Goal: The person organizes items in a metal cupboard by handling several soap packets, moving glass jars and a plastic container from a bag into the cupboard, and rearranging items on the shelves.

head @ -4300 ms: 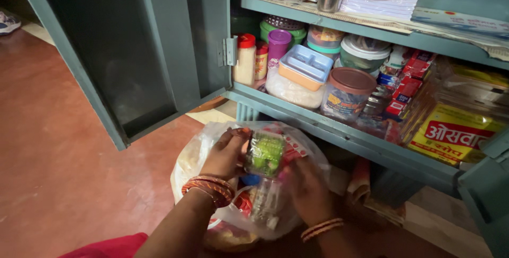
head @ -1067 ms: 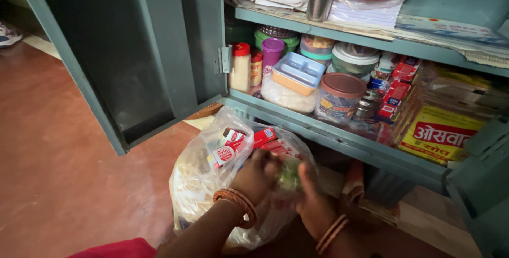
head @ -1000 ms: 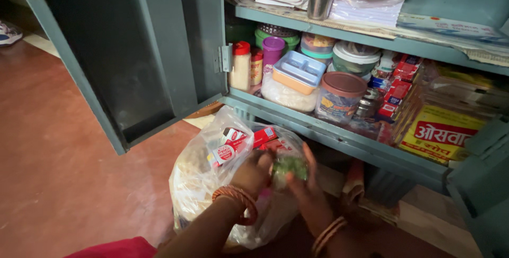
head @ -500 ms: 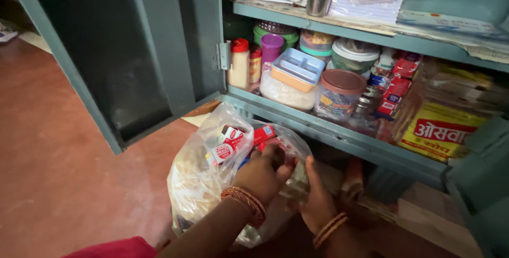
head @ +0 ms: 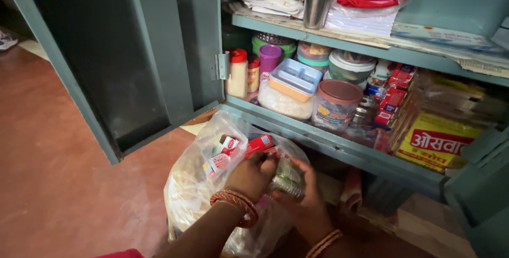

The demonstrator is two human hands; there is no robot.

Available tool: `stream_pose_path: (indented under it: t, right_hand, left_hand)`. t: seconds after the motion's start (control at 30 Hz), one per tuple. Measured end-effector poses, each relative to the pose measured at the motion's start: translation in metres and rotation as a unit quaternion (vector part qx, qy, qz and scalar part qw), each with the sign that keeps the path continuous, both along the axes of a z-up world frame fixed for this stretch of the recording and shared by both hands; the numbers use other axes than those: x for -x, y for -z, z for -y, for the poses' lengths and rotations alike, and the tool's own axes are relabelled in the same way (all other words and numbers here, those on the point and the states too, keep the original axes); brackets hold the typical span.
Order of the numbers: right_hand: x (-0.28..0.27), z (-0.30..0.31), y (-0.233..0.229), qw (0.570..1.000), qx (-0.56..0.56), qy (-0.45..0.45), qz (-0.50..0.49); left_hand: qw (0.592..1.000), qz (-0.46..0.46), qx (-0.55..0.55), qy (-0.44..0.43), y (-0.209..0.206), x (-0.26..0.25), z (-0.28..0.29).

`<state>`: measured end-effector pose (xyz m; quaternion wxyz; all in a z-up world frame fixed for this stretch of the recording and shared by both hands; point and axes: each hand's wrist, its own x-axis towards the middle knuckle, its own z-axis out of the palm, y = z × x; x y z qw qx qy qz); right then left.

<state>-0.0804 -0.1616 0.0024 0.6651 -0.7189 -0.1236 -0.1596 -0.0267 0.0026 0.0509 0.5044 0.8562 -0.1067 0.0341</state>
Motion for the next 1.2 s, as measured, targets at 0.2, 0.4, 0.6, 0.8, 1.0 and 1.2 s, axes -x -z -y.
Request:
stream_pose_path:
  t: [0.2,0.4,0.6,0.8,1.0,1.2]
  right_hand:
    - [0.003,-0.001,0.000,0.998,0.036,0.004,0.047]
    - [-0.013,-0.004,0.014,0.999,-0.032,-0.008,0.030]
    - [-0.022,-0.005,0.036,0.999,-0.002,-0.034,0.005]
    - [-0.033,-0.006,0.044,0.998,0.041,0.004,0.057]
    - [-0.032,-0.004,0.019,0.987,0.127,0.091,0.039]
    - [-0.062,0.014,0.023,0.998,0.022,0.038,0.043]
  left_hand:
    - [0.996,-0.015,-0.083,0.019,-0.038,0.024,-0.004]
    - [0.981,0.027,-0.191,-0.021,-0.054,0.031,0.000]
    - [0.908,0.143,-0.389,0.056,-0.024,-0.008,-0.010]
    - [0.973,-0.054,-0.215,-0.062,-0.013,-0.016,-0.010]
    - [0.957,0.127,-0.261,-0.021,-0.040,-0.029,0.011]
    - [0.955,0.138,-0.261,0.020,-0.070,-0.059,0.051]
